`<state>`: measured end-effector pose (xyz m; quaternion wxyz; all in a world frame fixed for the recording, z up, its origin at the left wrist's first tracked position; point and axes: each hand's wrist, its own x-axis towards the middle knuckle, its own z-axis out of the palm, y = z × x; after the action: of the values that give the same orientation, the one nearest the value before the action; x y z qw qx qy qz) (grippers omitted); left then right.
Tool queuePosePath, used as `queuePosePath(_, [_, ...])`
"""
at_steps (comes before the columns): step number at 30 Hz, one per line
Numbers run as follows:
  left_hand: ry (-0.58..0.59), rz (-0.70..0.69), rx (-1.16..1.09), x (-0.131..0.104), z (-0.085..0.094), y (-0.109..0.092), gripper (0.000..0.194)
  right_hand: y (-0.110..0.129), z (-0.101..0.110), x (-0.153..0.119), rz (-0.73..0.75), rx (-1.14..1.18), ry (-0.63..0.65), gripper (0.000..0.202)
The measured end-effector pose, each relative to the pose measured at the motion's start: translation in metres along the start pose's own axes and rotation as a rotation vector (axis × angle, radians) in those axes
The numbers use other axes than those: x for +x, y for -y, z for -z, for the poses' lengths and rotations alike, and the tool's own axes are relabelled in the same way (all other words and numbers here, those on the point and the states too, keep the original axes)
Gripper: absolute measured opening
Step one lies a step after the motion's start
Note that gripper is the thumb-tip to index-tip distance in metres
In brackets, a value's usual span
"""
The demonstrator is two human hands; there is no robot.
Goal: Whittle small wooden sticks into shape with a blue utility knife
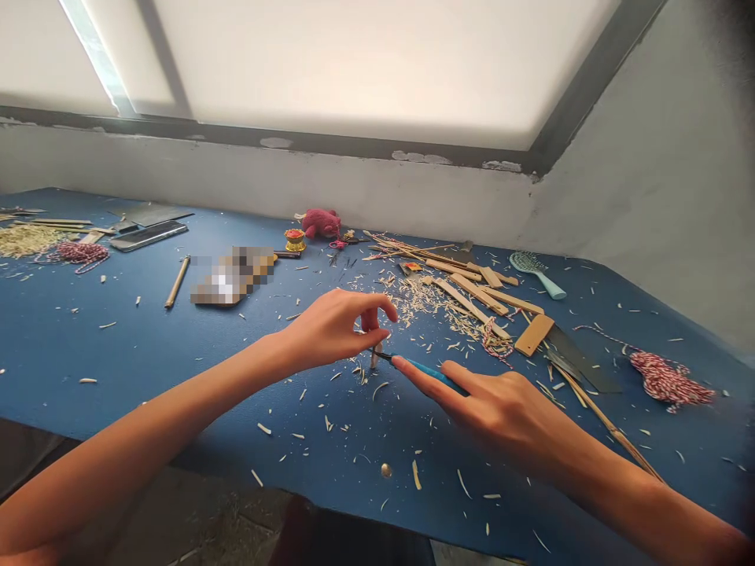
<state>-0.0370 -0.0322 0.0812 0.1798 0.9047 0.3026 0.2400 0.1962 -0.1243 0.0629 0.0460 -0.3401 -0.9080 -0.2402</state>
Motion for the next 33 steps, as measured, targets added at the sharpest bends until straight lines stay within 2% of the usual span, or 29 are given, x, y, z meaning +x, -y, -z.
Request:
queuePosePath(8, [0.025, -0.007, 0.050, -0.003, 0.002, -0.005, 0.019, 0.008, -0.004, -0.008, -0.027, -0.002, -0.002, 0.069])
queuePosePath(12, [0.040, 0.013, 0.080, -0.004, 0.003, -0.005, 0.017, 0.017, -0.014, -0.012, -0.071, 0.007, 0.022, 0.069])
queuePosePath(20, [0.065, -0.007, 0.061, -0.005, 0.006, -0.005, 0.016, 0.031, -0.030, -0.017, -0.120, 0.058, -0.020, 0.071])
queuePosePath(29, [0.083, -0.027, 0.017, -0.006, 0.005, -0.004, 0.016, 0.038, -0.023, -0.017, -0.160, 0.048, 0.007, 0.072])
queuePosePath(33, [0.042, -0.048, 0.062, -0.007, -0.002, -0.009, 0.015, 0.045, -0.020, -0.021, -0.159, -0.015, 0.020, 0.074])
